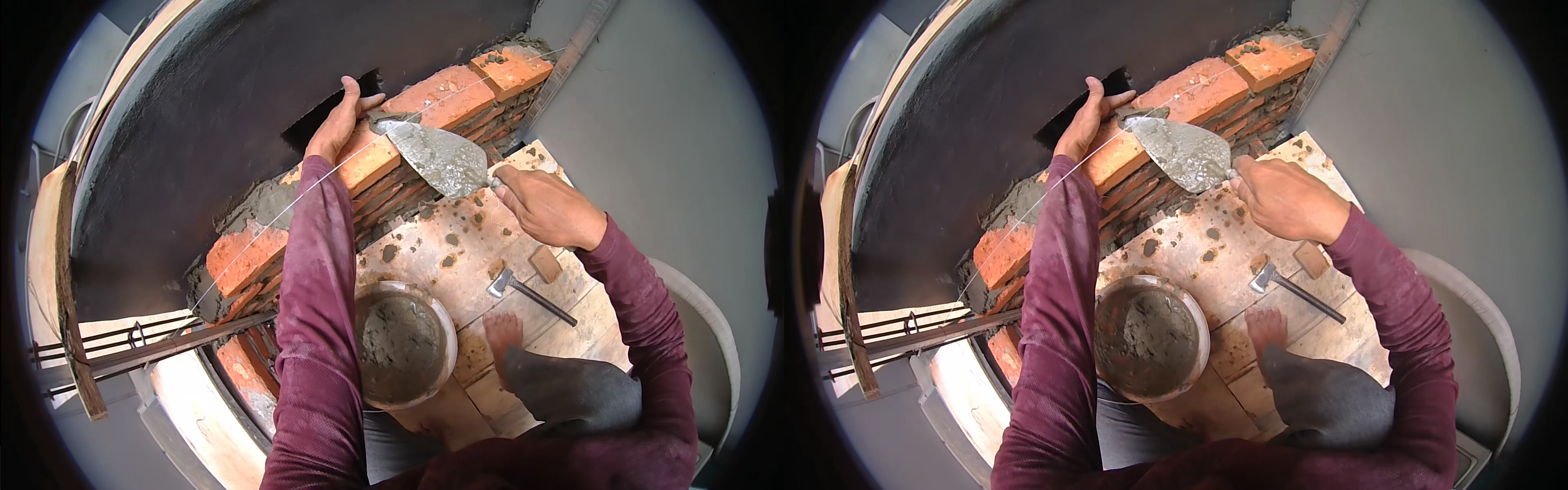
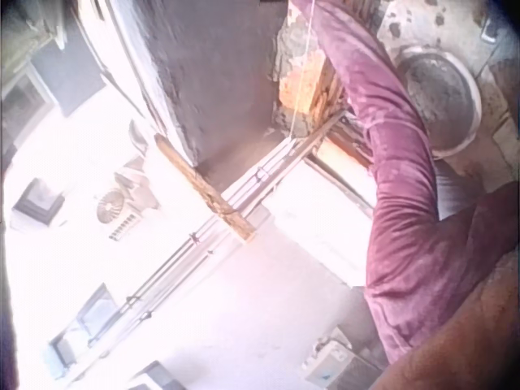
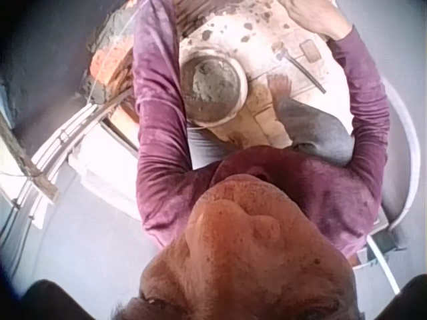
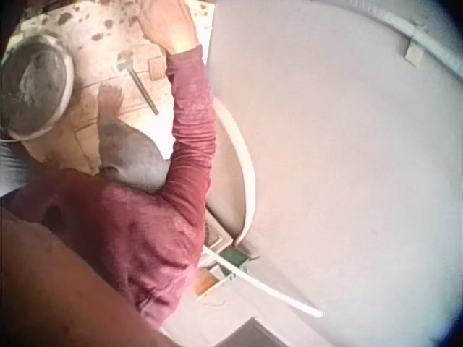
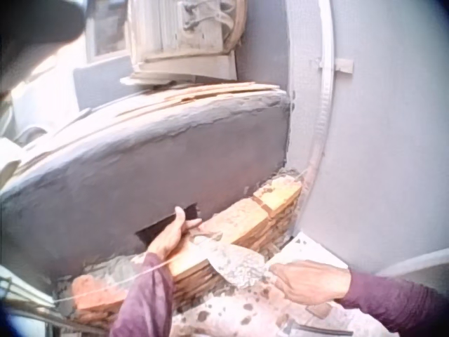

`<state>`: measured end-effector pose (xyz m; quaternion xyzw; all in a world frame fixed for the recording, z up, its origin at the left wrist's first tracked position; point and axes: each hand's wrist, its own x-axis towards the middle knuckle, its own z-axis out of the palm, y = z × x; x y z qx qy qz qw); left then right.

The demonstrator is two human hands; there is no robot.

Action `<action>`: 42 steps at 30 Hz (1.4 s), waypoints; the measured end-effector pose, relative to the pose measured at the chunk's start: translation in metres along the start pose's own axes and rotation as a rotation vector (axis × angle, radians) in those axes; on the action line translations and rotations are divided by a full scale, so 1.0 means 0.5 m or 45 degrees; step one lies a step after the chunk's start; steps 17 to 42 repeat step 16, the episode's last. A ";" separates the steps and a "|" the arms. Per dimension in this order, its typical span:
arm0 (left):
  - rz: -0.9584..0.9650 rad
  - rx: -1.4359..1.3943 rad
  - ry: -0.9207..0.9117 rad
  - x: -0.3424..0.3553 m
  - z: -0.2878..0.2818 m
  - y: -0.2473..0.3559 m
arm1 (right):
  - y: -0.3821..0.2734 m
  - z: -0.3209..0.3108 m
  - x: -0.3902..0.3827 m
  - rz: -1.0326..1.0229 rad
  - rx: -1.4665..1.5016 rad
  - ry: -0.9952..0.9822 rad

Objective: The person applies mortar to a row of bricks using a trowel and then positions and levels a new brick on top, using a hammer for adjustment.

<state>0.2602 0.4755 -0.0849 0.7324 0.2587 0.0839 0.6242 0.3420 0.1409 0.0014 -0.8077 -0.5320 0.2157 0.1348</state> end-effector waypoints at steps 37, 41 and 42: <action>-0.001 -0.071 -0.033 0.025 -0.009 -0.036 | 0.022 0.055 0.045 0.290 0.994 -0.179; -0.001 -0.071 -0.033 0.025 -0.009 -0.036 | 0.022 0.055 0.045 0.290 0.994 -0.179; -0.001 -0.071 -0.033 0.025 -0.009 -0.036 | 0.022 0.055 0.045 0.290 0.994 -0.179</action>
